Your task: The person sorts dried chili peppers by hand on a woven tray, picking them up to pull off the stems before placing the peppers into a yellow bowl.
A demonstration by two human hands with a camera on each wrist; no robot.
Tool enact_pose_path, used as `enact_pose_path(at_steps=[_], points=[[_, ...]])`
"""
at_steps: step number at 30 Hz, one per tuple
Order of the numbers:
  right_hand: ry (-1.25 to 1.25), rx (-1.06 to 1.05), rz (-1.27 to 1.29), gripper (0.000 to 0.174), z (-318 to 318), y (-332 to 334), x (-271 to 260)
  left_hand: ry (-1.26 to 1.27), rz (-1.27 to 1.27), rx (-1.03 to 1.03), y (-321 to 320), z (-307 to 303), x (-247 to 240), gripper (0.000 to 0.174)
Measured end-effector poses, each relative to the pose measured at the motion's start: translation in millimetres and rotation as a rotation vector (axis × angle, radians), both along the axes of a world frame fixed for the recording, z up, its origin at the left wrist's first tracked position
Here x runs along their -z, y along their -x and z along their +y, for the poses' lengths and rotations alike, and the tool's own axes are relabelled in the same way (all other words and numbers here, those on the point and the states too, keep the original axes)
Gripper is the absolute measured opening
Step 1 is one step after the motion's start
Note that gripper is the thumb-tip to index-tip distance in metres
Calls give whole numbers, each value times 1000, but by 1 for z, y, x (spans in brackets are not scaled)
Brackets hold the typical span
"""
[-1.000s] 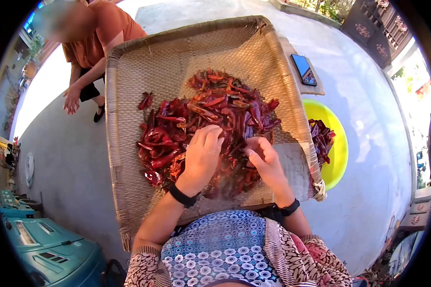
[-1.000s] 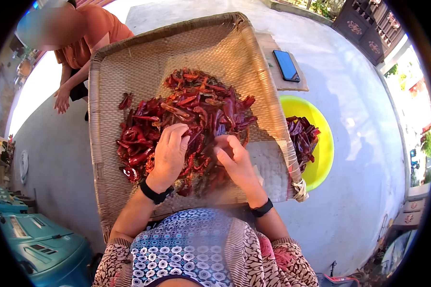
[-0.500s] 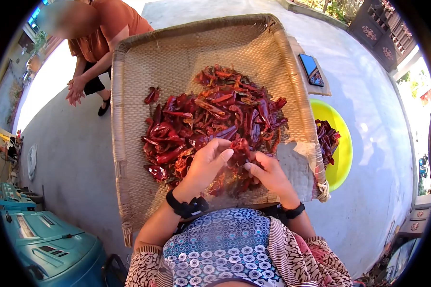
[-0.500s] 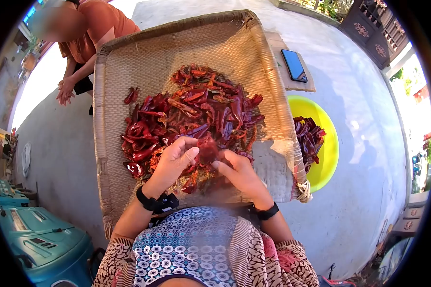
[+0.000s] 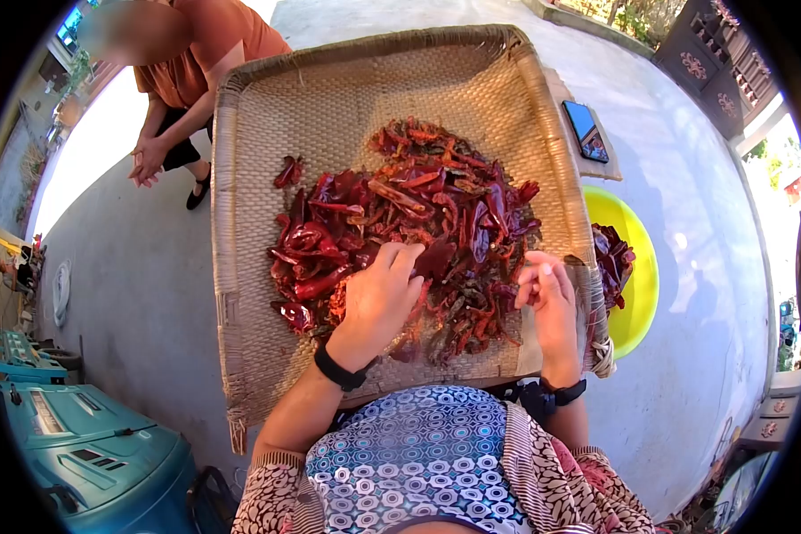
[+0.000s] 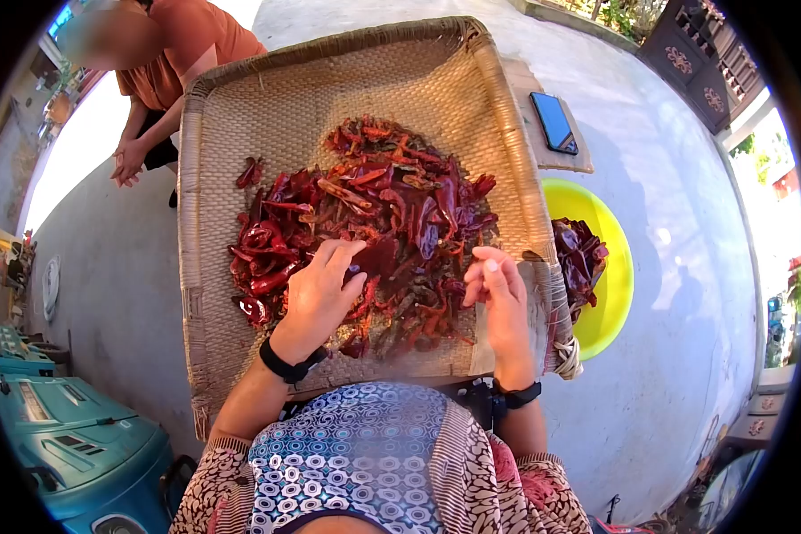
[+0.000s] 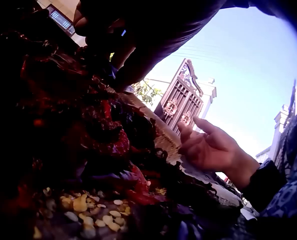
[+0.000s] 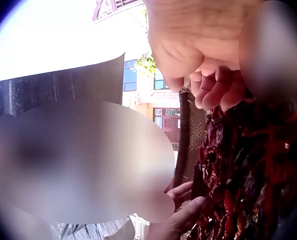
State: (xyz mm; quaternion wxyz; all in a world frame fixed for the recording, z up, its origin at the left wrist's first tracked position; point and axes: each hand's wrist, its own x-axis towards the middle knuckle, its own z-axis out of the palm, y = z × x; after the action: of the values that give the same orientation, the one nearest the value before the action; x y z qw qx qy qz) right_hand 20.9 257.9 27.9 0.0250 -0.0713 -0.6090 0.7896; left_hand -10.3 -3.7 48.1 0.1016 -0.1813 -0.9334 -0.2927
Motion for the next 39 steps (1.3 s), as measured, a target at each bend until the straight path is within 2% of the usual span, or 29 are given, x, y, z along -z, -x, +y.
enact_pose_path(at_steps=[5,6,9,14,17,19,21,23,26,29,35,39], points=[[-323,-332,17,35,-45,-4,-19,-22,102,207,-15,7,-10,44],[-428,-358,143,30,-52,-2,-20,-52,133,250,-15,8,-6,44],[-334,-457,-59,26,-56,-2,-21,-57,64,205,-19,7,-2,44],[-211,-285,-20,20,-34,-3,-12,-152,-10,62,-16,-1,1,42],[-110,-11,52,21,0,4,-14,-248,-121,117,-10,-8,14,39],[128,198,152,21,26,9,-15,-341,-195,153,-6,-8,25,38],[476,324,166,25,50,12,-15,-382,-222,157,-4,-7,29,34],[561,221,129,31,61,16,-11,-377,-219,162,-3,-5,33,31],[-65,156,-52,40,33,24,-17,-315,-199,184,-3,-3,35,29],[-598,69,72,57,14,53,-11,-301,-221,217,-3,-5,36,27],[-1340,95,-11,82,-10,92,-15,-395,-347,220,1,-11,39,25],[-1279,-11,-72,73,-17,93,-20,-501,-460,256,10,-21,48,23]])
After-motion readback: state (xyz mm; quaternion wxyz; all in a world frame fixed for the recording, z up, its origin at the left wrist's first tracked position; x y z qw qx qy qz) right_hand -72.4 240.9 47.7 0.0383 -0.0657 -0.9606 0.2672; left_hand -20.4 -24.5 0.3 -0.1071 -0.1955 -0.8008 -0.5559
